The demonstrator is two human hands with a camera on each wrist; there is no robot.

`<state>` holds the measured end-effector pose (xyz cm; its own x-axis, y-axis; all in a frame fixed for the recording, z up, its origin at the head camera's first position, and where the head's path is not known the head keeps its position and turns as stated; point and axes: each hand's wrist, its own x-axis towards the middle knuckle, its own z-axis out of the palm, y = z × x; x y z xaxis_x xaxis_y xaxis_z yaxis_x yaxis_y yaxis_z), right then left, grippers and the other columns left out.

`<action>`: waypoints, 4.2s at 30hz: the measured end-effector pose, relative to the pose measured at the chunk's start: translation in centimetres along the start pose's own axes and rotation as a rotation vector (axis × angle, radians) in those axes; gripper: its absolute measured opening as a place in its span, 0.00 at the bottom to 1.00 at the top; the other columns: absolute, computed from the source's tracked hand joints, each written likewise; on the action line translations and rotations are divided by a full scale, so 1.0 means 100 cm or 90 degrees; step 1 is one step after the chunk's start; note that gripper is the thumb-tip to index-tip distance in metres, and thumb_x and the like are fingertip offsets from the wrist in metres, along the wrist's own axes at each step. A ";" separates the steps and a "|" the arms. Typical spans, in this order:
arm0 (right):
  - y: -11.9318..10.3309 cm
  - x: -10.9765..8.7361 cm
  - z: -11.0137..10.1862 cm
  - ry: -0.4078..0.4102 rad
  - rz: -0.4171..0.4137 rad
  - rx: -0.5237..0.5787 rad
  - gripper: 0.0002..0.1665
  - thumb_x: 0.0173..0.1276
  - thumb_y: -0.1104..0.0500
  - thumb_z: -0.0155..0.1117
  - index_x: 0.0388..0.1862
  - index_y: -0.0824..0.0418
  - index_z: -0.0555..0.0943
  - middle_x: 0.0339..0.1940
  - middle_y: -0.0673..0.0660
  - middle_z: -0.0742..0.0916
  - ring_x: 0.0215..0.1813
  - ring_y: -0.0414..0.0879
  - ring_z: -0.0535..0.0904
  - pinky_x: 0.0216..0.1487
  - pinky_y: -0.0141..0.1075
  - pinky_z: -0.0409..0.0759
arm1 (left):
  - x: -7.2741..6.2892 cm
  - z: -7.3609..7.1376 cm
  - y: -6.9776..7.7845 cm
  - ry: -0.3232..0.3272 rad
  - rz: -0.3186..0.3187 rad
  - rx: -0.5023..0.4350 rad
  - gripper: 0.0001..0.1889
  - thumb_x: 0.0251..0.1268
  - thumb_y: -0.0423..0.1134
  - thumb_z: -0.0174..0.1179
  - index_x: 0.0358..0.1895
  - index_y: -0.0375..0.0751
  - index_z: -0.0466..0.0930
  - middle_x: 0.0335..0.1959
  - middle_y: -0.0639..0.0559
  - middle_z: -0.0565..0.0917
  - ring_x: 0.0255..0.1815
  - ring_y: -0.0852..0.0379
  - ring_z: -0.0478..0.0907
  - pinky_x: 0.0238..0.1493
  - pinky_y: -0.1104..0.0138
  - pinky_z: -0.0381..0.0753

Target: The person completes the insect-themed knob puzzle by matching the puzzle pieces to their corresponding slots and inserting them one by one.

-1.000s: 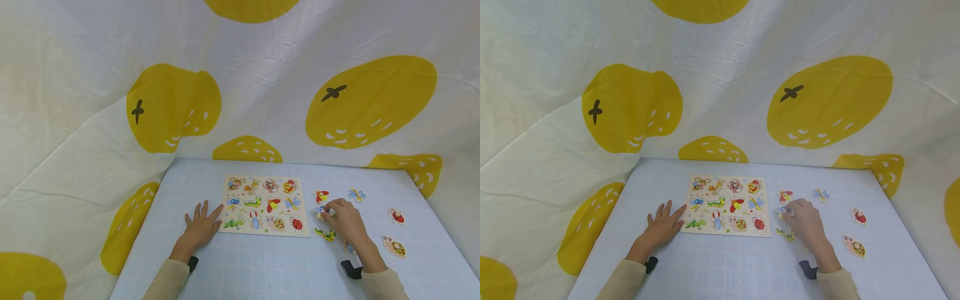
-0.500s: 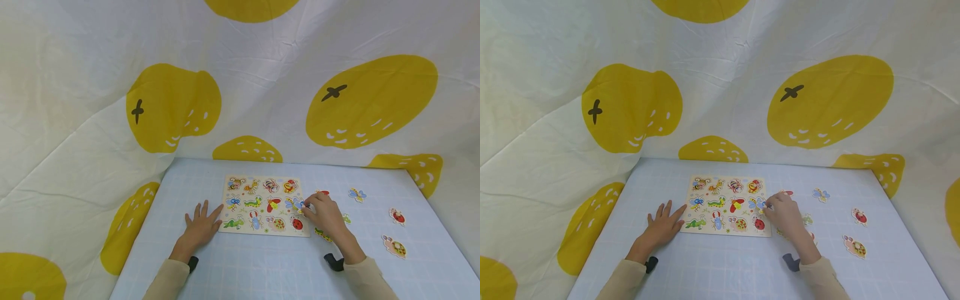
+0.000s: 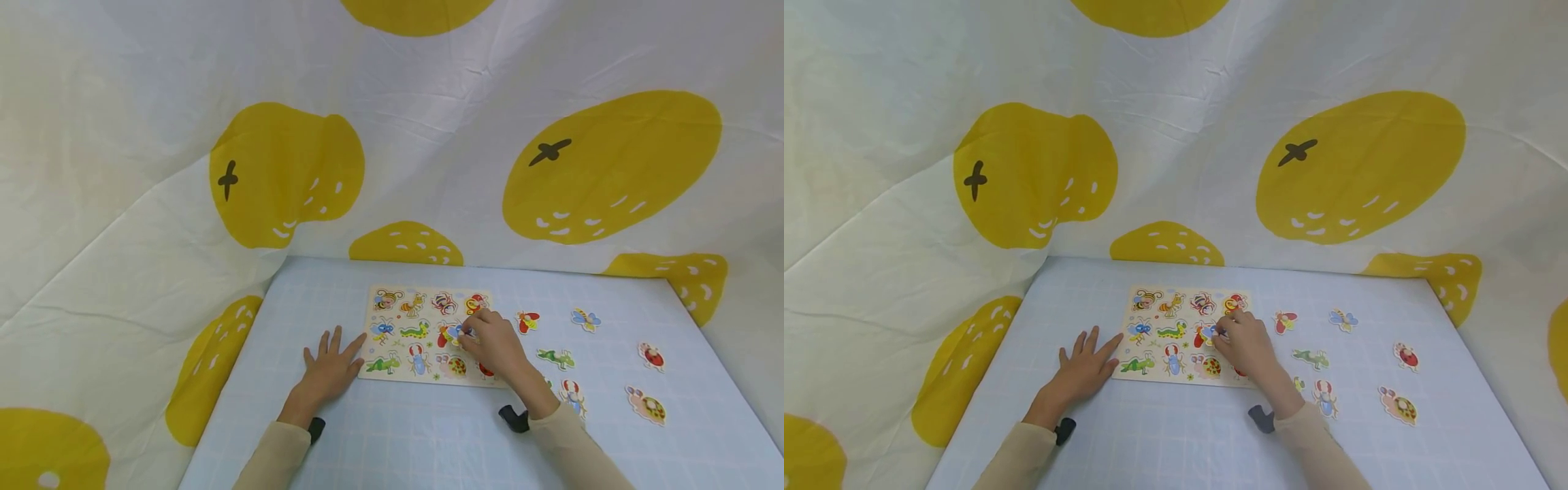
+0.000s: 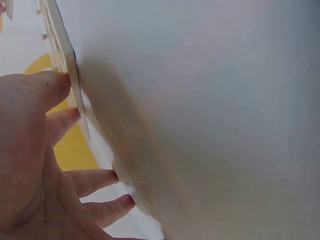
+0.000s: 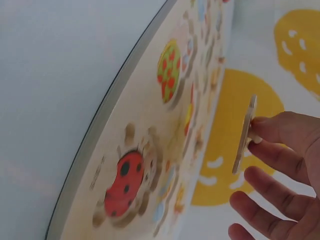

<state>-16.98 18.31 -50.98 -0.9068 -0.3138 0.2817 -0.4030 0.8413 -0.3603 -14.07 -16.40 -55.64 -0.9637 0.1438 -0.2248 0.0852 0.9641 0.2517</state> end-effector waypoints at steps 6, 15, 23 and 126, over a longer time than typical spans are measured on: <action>-0.014 0.008 0.008 -0.002 -0.019 0.021 0.07 0.61 0.55 0.75 0.32 0.54 0.85 0.41 0.53 0.84 0.43 0.50 0.79 0.45 0.46 0.80 | 0.000 -0.001 0.001 0.001 0.006 0.004 0.30 0.77 0.57 0.49 0.79 0.63 0.58 0.80 0.35 0.47 0.79 0.29 0.38 0.64 0.24 0.39; -0.034 0.025 0.019 0.027 -0.101 0.034 0.06 0.60 0.58 0.76 0.31 0.57 0.85 0.36 0.52 0.83 0.38 0.48 0.78 0.39 0.43 0.79 | -0.001 -0.003 0.001 0.002 0.011 0.002 0.30 0.77 0.57 0.49 0.79 0.63 0.58 0.80 0.35 0.47 0.78 0.29 0.39 0.64 0.24 0.40; -0.049 0.040 0.031 0.009 -0.100 0.019 0.05 0.61 0.56 0.74 0.30 0.54 0.85 0.38 0.52 0.84 0.40 0.49 0.79 0.39 0.44 0.78 | 0.000 -0.002 0.001 -0.002 0.006 0.003 0.30 0.77 0.57 0.50 0.79 0.63 0.58 0.80 0.35 0.47 0.78 0.29 0.39 0.64 0.24 0.39; -0.113 0.090 0.089 -0.189 -0.007 -0.039 0.11 0.65 0.54 0.69 0.24 0.52 0.80 0.39 0.52 0.80 0.41 0.49 0.72 0.53 0.50 0.73 | -0.004 -0.008 0.006 0.004 0.006 0.019 0.29 0.78 0.56 0.50 0.78 0.63 0.60 0.80 0.34 0.50 0.78 0.29 0.41 0.63 0.23 0.42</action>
<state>-21.69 2.04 -52.27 -0.9024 -0.4308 0.0097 -0.4135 0.8593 -0.3010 -13.86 -16.05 -54.63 -0.9645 0.1518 -0.2160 0.1019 0.9688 0.2259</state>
